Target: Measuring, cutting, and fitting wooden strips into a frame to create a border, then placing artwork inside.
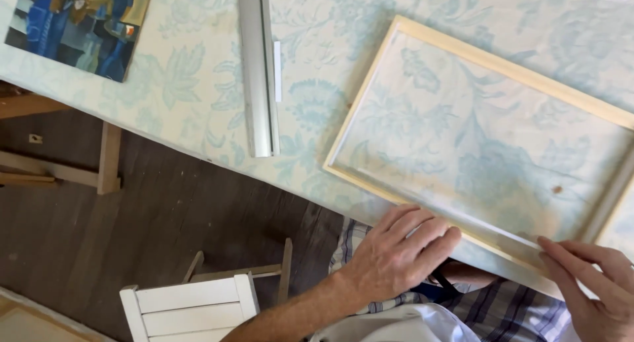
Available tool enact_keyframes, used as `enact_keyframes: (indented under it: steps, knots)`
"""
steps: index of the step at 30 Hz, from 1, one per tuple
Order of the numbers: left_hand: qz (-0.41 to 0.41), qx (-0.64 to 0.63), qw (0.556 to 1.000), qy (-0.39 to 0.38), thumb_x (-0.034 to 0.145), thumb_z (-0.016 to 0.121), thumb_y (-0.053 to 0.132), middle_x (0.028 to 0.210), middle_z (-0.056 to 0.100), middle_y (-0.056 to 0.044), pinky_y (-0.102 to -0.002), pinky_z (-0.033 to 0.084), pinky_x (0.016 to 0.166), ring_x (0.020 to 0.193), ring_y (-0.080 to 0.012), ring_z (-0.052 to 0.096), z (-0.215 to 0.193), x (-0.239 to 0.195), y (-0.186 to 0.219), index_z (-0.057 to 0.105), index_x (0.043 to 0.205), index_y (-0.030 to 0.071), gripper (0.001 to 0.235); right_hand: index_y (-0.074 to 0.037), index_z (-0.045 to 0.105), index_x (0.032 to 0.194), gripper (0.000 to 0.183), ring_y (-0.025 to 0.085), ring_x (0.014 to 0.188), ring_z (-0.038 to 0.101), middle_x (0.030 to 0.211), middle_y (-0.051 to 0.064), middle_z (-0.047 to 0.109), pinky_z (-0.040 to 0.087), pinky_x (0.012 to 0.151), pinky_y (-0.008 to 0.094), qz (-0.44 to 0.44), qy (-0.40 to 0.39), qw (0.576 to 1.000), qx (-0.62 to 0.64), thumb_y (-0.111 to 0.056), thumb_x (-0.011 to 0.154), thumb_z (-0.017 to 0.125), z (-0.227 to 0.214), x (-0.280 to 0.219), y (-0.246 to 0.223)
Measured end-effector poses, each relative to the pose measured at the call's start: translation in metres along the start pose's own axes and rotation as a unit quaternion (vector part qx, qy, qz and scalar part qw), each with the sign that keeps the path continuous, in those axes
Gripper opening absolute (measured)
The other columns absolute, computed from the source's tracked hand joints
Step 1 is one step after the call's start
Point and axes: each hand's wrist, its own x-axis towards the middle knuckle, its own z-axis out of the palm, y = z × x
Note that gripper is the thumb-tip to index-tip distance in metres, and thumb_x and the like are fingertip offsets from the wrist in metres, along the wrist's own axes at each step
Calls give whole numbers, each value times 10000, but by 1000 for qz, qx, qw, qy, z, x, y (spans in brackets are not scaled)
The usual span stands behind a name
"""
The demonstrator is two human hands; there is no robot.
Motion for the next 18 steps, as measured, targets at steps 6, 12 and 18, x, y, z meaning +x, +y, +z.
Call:
enact_keyframes:
  steps: [6, 12, 18]
  knots:
    - [-30, -4, 999, -13, 1118, 664, 69, 1309, 646, -162, -518, 585, 1120, 1203, -312, 669, -1, 3, -24, 661, 1265, -12, 168, 34, 756, 1176, 248, 276, 1024, 672, 1200, 220, 723, 565, 821, 307, 11, -47, 998, 30, 47, 929, 741, 15, 22, -21]
    - [-29, -26, 999, 5, 1097, 654, 33, 1242, 679, -158, -500, 578, 1084, 1121, -301, 690, -3, 11, -39, 724, 1177, -25, 121, -39, 790, 1202, 265, 238, 1068, 667, 1227, 125, 716, 541, 930, 316, 76, -120, 988, -59, -19, 944, 734, 13, 11, -8]
    - [-53, -84, 995, -11, 1096, 671, -12, 1234, 669, -171, -537, 572, 1120, 1120, -319, 686, 2, 4, -45, 708, 1176, -40, 93, -135, 778, 1224, 299, 198, 955, 684, 1186, 67, 733, 558, 881, 305, -13, -156, 983, -96, -86, 932, 738, 20, -11, 52]
